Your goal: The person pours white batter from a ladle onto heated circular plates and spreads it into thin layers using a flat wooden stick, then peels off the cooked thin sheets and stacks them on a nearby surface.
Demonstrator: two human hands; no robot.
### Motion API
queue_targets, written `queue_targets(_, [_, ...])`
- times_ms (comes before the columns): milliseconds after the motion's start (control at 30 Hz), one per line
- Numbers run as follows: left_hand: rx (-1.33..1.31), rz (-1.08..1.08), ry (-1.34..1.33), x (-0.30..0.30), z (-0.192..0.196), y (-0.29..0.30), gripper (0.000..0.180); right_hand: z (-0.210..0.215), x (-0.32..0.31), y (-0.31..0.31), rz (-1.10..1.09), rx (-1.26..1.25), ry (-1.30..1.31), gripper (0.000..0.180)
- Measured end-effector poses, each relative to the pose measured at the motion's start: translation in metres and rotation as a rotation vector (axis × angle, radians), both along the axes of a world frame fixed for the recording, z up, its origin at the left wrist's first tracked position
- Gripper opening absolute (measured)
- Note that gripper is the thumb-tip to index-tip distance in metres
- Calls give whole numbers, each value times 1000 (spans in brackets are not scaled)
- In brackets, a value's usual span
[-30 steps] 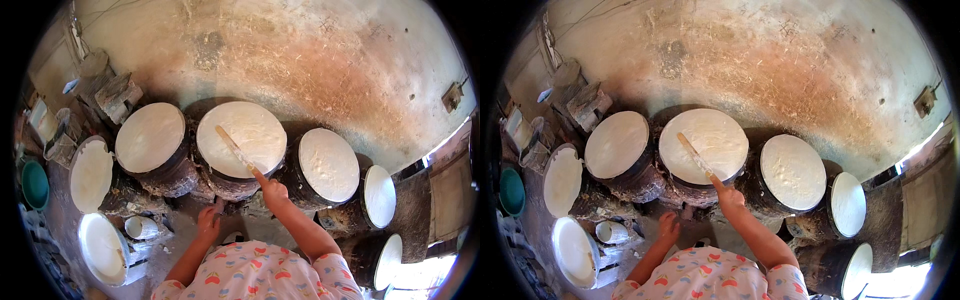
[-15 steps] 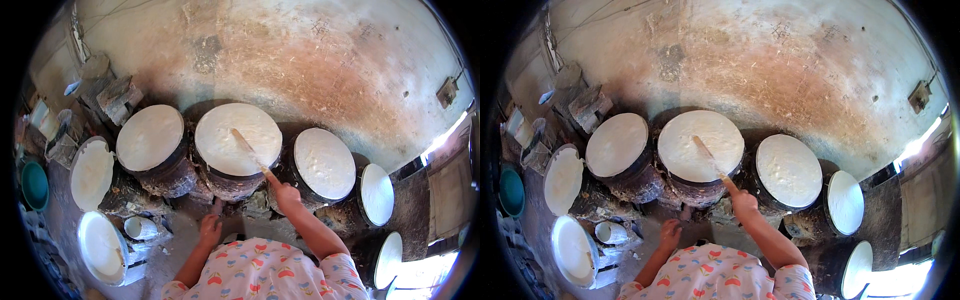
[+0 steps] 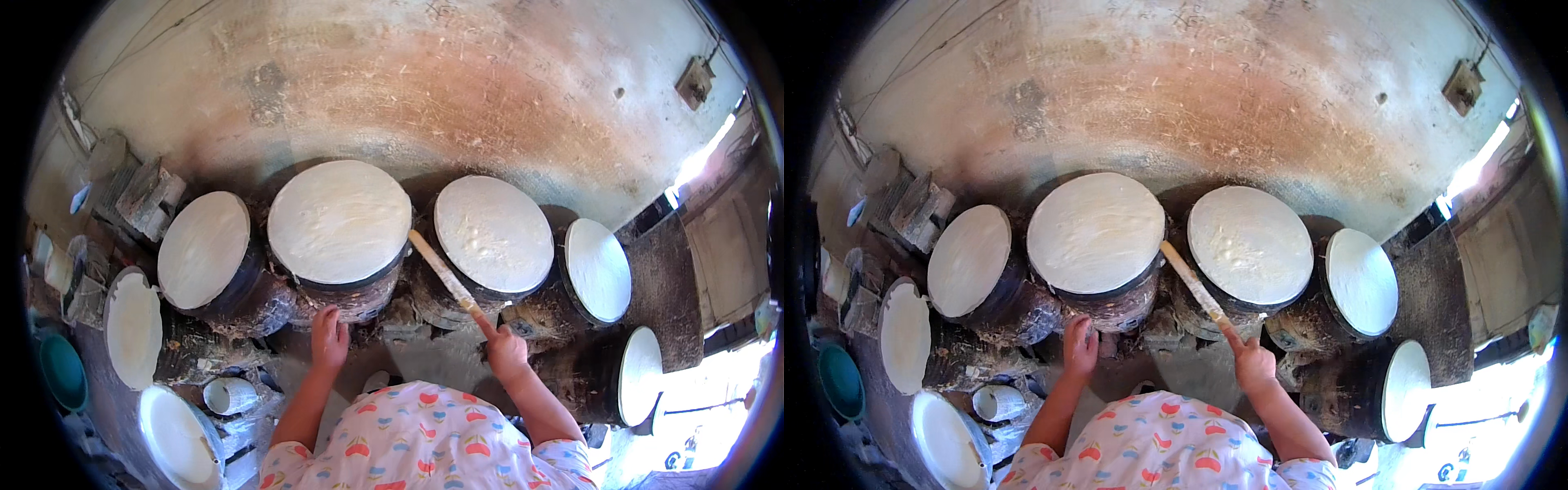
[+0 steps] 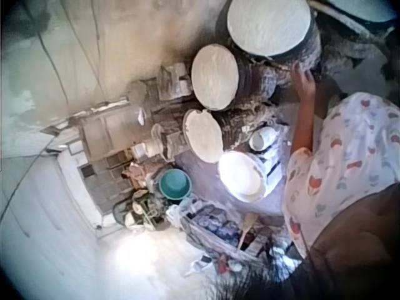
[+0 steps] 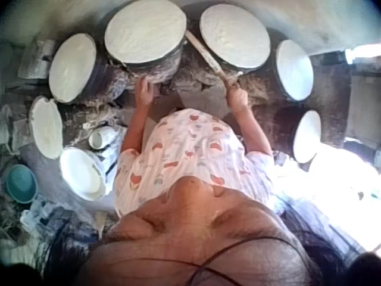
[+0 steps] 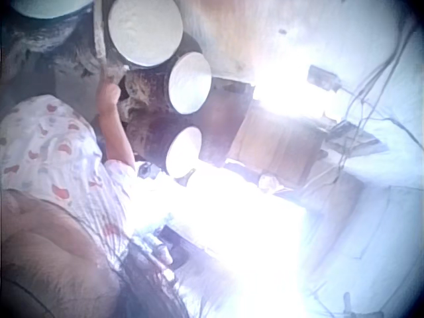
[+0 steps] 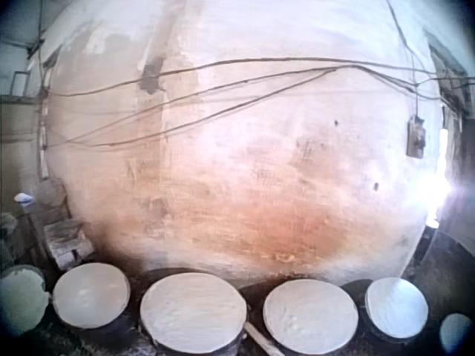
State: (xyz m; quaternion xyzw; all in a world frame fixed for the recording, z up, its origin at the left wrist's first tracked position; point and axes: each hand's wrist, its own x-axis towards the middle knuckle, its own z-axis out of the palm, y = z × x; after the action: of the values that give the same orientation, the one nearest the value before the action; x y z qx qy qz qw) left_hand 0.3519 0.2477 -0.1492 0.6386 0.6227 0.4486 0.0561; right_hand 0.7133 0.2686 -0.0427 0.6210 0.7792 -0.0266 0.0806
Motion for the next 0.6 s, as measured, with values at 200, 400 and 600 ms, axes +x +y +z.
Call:
queue_targets(200, [-2, -18, 145, 8, 33, 47, 37, -4, -5, -24, 172, 16, 181, 66])
queue_targets(400, [-47, -9, 333, 23, 44, 85, 40, -3, -4, -35, 232, -16, 311, 64])
queue_targets(600, [-54, -32, 433, 30, 41, 110, 38, -9, -1, -34, 104, -8, 320, 67])
